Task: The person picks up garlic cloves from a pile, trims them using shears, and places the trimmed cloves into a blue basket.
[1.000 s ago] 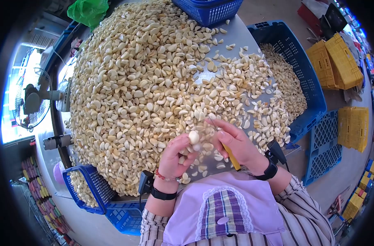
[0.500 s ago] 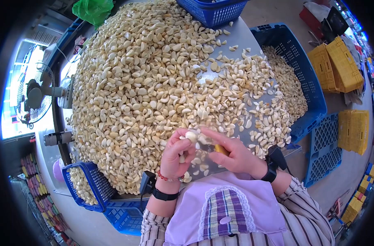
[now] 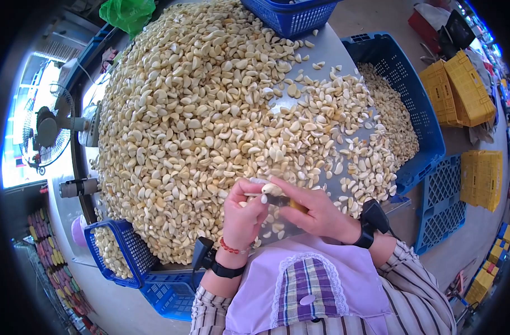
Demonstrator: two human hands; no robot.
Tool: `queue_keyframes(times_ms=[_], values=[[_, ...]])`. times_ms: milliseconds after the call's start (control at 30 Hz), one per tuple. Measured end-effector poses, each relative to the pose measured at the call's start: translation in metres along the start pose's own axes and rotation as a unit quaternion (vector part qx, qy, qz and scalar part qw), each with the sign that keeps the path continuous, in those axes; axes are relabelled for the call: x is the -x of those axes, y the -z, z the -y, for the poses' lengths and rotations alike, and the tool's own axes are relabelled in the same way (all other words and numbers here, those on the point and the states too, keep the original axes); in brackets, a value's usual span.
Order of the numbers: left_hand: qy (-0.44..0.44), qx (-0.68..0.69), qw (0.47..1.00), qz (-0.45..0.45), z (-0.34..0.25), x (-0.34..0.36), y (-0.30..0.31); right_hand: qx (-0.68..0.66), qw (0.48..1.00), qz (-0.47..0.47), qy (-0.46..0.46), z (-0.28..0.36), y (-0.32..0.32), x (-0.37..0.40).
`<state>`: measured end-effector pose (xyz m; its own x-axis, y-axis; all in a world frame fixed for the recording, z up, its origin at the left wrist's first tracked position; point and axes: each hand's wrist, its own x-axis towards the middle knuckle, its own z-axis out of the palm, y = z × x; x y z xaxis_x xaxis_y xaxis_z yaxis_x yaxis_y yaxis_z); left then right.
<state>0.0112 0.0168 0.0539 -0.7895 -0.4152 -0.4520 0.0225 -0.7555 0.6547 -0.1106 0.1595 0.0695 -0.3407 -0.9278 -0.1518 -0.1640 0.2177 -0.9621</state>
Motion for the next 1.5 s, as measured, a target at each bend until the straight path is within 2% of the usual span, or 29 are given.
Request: queue_keyframes(times_ms=[133,200,233,300,367,400,433,467,533,567,633,667,733,767,833,867,900,933,967,1067,1167,1233,1267,1300,1333,1367,1400,1467,1500], values=[[-0.074,-0.081,0.994,-0.028,0.002,0.003,-0.01,-0.128,0.99,0.019,-0.053,0.002,-0.003,-0.001],[-0.079,-0.088,0.993,-0.01,0.004,0.005,-0.007,-0.308,0.935,0.017,-0.177,0.002,-0.005,-0.005],[-0.083,-0.095,0.992,0.008,0.005,0.008,-0.005,-0.308,0.934,0.019,-0.177,0.0,-0.005,-0.006],[-0.171,-0.081,0.982,-0.014,-0.012,0.02,0.001,-0.378,0.909,-0.053,-0.166,-0.004,0.003,-0.007],[-0.304,-0.111,0.939,-0.118,-0.047,0.036,0.053,-0.441,0.88,-0.099,-0.147,-0.011,0.017,-0.005],[-0.355,0.053,0.931,-0.071,-0.085,0.053,0.079,-0.501,0.843,-0.147,-0.132,-0.015,0.025,-0.002],[-0.42,-0.018,0.901,-0.106,-0.118,0.077,0.121,-0.503,0.842,-0.144,-0.133,-0.021,0.031,-0.001],[-0.48,-0.275,0.749,-0.364,-0.144,0.088,0.133,-0.51,0.835,-0.17,-0.12,-0.028,0.038,0.0],[-0.442,-0.29,0.7,-0.48,-0.205,0.143,0.236,-0.519,0.826,-0.193,-0.107,-0.034,0.041,-0.001],[-0.444,-0.292,0.697,-0.482,-0.222,0.153,0.261,-0.519,0.824,-0.198,-0.112,-0.035,0.042,-0.002],[-0.24,-0.614,0.516,-0.547,-0.24,0.164,0.287,-0.532,0.818,-0.194,-0.105,-0.035,0.039,-0.004],[-0.241,-0.614,0.516,-0.546,-0.234,0.157,0.268,-0.532,0.817,-0.194,-0.104,-0.036,0.037,-0.007],[-0.161,-0.815,0.093,-0.549,-0.203,0.124,0.189,-0.543,0.816,-0.162,-0.116,-0.039,0.031,-0.01],[-0.281,-0.82,0.148,-0.476,-0.193,0.107,0.167,-0.532,0.821,-0.164,-0.127,-0.039,0.029,-0.011],[-0.383,-0.733,0.415,-0.378,-0.149,0.064,0.128,-0.525,0.821,-0.17,-0.144,-0.037,0.027,-0.012],[-0.38,-0.72,0.48,-0.325,-0.119,0.043,0.102,-0.522,0.82,-0.173,-0.159,-0.036,0.027,-0.012],[-0.339,-0.634,0.629,-0.295,-0.087,0.021,0.077,-0.518,0.82,-0.178,-0.165,-0.036,0.027,-0.012],[-0.402,-0.668,0.604,-0.167,-0.064,-0.004,0.058,-0.515,0.822,-0.181,-0.164,-0.035,0.027,-0.011],[-0.414,-0.699,0.575,-0.102,-0.045,-0.021,0.029,-0.519,0.819,-0.178,-0.166,-0.035,0.029,-0.01],[-0.353,-0.713,0.606,-0.017,-0.001,-0.07,-0.003,-0.518,0.82,-0.181,-0.161,-0.031,0.035,-0.005],[-0.321,-0.768,0.549,0.078,0.02,-0.099,0.009,-0.507,0.818,-0.211,-0.168,-0.033,0.042,0.003],[-0.198,-0.575,0.783,0.128,0.012,-0.105,0.029,-0.502,0.819,-0.222,-0.164,-0.035,0.044,0.006],[-0.11,-0.412,0.899,0.104,-0.003,-0.098,0.034,-0.495,0.822,-0.229,-0.164,-0.037,0.045,0.008],[-0.015,-0.229,0.971,0.072,-0.019,-0.091,0.042,-0.492,0.823,-0.23,-0.168,-0.039,0.046,0.009],[-0.015,-0.017,0.997,0.072,-0.023,-0.093,0.061,-0.493,0.82,-0.234,-0.17,-0.043,0.045,0.008],[-0.069,0.106,0.979,0.162,-0.03,-0.091,0.064,-0.511,0.809,-0.231,-0.178,-0.048,0.043,0.006],[-0.067,0.107,0.979,0.162,-0.032,-0.087,0.063,-0.527,0.798,-0.227,-0.184,-0.05,0.041,0.004],[-0.117,0.15,0.98,0.056,-0.048,-0.076,0.045,-0.518,0.804,-0.227,-0.185,-0.045,0.037,-0.001],[-0.11,0.092,0.989,0.023,-0.047,-0.08,0.049,-0.515,0.805,-0.22,-0.195,-0.041,0.036,-0.004]])
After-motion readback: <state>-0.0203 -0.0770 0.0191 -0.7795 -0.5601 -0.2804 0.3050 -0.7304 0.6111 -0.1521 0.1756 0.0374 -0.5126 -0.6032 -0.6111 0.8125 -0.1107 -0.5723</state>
